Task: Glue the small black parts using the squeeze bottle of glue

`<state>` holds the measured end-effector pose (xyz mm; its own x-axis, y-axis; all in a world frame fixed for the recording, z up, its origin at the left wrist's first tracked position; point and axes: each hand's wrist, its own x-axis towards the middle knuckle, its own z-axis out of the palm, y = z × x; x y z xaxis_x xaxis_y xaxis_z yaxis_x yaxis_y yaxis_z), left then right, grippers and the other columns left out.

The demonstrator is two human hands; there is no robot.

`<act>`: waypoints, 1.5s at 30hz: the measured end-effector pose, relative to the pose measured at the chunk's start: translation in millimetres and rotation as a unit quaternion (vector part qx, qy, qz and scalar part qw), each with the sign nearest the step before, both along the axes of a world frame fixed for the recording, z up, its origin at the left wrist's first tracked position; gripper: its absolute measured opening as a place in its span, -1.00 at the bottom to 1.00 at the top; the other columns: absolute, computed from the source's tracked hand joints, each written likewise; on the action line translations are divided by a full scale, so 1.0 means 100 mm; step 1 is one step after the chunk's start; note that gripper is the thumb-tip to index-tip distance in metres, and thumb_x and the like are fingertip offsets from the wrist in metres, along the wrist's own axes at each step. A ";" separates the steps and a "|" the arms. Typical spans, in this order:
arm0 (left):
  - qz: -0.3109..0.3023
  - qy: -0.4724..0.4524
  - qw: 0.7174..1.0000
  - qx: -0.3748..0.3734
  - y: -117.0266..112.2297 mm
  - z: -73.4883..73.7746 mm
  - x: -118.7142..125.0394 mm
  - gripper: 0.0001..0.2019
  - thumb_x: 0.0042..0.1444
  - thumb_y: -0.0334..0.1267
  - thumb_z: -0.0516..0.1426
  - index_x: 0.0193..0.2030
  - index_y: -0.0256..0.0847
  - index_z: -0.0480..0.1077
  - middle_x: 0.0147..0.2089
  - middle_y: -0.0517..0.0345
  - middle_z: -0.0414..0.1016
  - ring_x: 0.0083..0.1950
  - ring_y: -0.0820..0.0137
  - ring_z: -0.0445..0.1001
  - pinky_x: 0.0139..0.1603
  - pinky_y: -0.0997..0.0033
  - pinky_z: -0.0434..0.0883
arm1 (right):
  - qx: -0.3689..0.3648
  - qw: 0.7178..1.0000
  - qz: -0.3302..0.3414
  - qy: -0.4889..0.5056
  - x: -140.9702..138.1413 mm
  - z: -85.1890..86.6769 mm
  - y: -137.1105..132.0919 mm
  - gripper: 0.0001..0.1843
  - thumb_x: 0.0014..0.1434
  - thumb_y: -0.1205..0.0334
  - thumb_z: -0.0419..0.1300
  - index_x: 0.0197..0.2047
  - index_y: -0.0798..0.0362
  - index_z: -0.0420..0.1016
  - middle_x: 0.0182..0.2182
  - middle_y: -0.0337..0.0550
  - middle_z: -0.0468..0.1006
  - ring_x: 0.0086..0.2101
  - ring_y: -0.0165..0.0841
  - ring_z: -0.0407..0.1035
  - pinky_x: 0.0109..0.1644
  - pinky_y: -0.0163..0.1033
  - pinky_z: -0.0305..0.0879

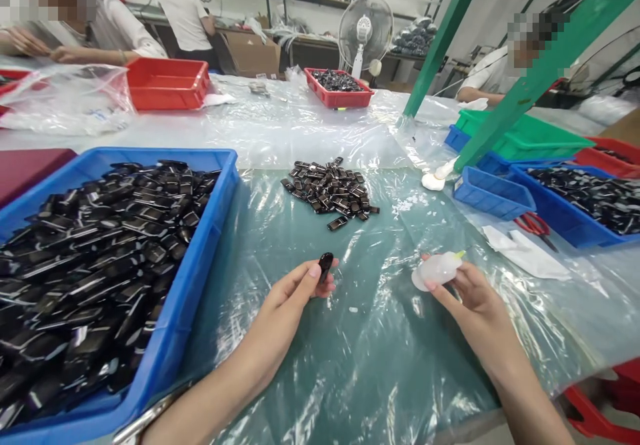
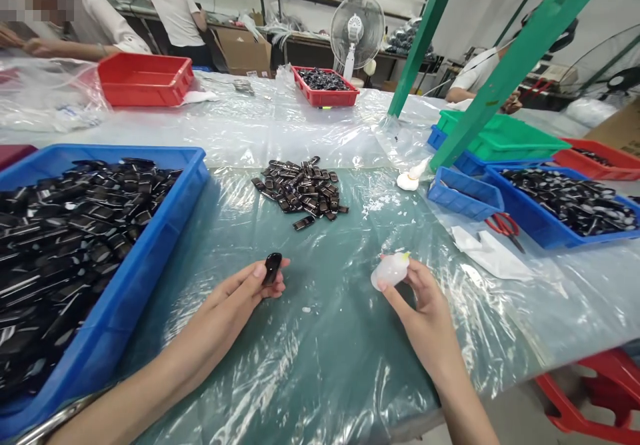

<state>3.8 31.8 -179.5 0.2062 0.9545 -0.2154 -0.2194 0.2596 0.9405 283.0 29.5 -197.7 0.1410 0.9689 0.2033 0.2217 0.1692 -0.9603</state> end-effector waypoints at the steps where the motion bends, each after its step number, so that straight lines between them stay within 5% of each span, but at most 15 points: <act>1: -0.006 -0.053 0.998 -0.017 0.02 -0.01 0.00 -0.58 0.31 0.10 0.16 0.06 -0.21 0.50 -0.11 0.08 0.47 -0.04 0.39 0.42 0.07 0.41 0.38 | 0.010 1.000 -0.007 -0.010 -0.02 -0.04 -0.02 -0.47 0.19 0.00 0.43 0.09 0.07 0.37 0.07 0.00 0.39 0.08 -0.14 0.30 0.15 -0.09 0.23; 4: -0.022 -0.135 0.990 -0.033 0.06 -0.04 -0.01 -0.63 0.34 0.02 0.15 0.08 -0.20 0.52 -0.12 0.07 0.47 -0.06 0.39 0.45 0.03 0.43 0.44 | 0.096 0.985 -0.126 -0.066 -0.13 -0.09 -0.18 -0.37 0.15 0.02 0.46 0.13 0.05 0.30 0.05 -0.07 0.35 -0.02 -0.27 0.33 0.07 -0.23 0.25; 6: -0.025 -0.149 0.987 -0.047 0.07 -0.05 0.00 -0.65 0.36 0.00 0.13 0.08 -0.20 0.52 -0.10 0.05 0.48 -0.07 0.38 0.46 0.04 0.41 0.46 | 0.140 0.959 -0.205 -0.136 -0.27 -0.08 -0.32 -0.54 0.25 0.05 0.40 0.05 0.08 0.34 -0.06 -0.12 0.39 -0.11 -0.36 0.35 -0.03 -0.35 0.28; 9: -0.038 -0.172 0.982 -0.070 0.06 -0.03 0.00 -0.67 0.36 -0.04 0.13 0.08 -0.21 0.52 -0.08 0.03 0.50 -0.03 0.33 0.48 0.06 0.39 0.48 | 0.174 0.950 -0.018 -0.259 -0.50 -0.04 -0.47 -0.89 0.47 0.26 0.14 0.02 0.05 0.41 -0.06 -0.14 0.37 -0.08 -0.41 0.32 -0.03 -0.40 0.27; 12: -0.049 -0.177 0.980 -0.074 0.06 -0.02 0.01 -0.64 0.36 -0.03 0.14 0.08 -0.23 0.52 0.04 -0.03 0.50 0.11 0.24 0.46 0.16 0.35 0.45 | 0.180 0.915 0.159 -0.324 -0.70 -0.03 -0.45 -0.73 0.53 0.39 -0.04 0.20 0.03 0.34 0.06 -0.08 0.27 0.01 -0.32 0.25 -0.03 -0.26 0.27; 17: -0.067 -0.204 0.974 -0.073 0.05 0.01 0.04 -0.64 0.35 -0.04 0.15 0.07 -0.28 0.53 0.12 -0.09 0.48 0.20 0.19 0.42 0.22 0.32 0.42 | 0.223 0.869 0.152 -0.415 -0.86 -0.02 -0.25 -0.69 0.44 0.54 -0.13 -0.03 0.25 0.42 -0.14 -0.01 0.31 -0.25 -0.24 0.22 -0.36 -0.20 0.16; 22: -0.066 -0.217 0.971 -0.073 0.05 0.02 0.04 -0.66 0.38 -0.07 0.12 0.06 -0.29 0.53 0.11 -0.11 0.48 0.18 0.21 0.45 0.20 0.35 0.44 | 0.254 0.853 0.120 -0.440 -0.91 -0.04 -0.18 -0.73 0.38 0.60 -0.10 -0.15 0.34 0.43 -0.25 0.01 0.30 -0.33 -0.25 0.17 -0.42 -0.20 0.09; 35: -0.074 -0.225 0.969 -0.074 0.03 0.04 0.06 -0.65 0.42 -0.11 0.05 0.06 -0.31 0.53 0.14 -0.07 0.47 0.21 0.19 0.43 0.20 0.34 0.45 | 0.214 0.879 0.138 -0.402 -0.77 0.02 -0.24 -0.77 0.54 0.42 -0.16 -0.13 0.17 0.25 -0.23 -0.08 0.30 -0.28 -0.29 0.22 -0.31 -0.24 0.15; 40: -0.073 -0.211 0.971 -0.084 0.01 0.04 0.05 -0.65 0.41 -0.09 0.07 0.07 -0.28 0.53 0.13 -0.05 0.48 0.22 0.19 0.42 0.21 0.34 0.45 | 0.117 0.943 0.163 -0.265 -0.69 0.03 -0.33 -0.88 0.56 0.33 -0.08 0.00 0.03 0.25 -0.24 -0.19 0.32 -0.33 -0.43 0.28 -0.38 -0.40 0.18; 45: -0.092 -0.174 0.977 -0.080 0.02 0.03 0.04 -0.63 0.39 -0.03 0.10 0.11 -0.26 0.50 0.14 -0.03 0.47 0.20 0.22 0.43 0.23 0.34 0.42 | 0.049 0.983 0.116 -0.137 -0.69 0.07 -0.34 -0.90 0.51 0.22 0.06 -0.04 -0.04 0.40 -0.22 -0.23 0.43 -0.27 -0.50 0.40 -0.39 -0.59 0.26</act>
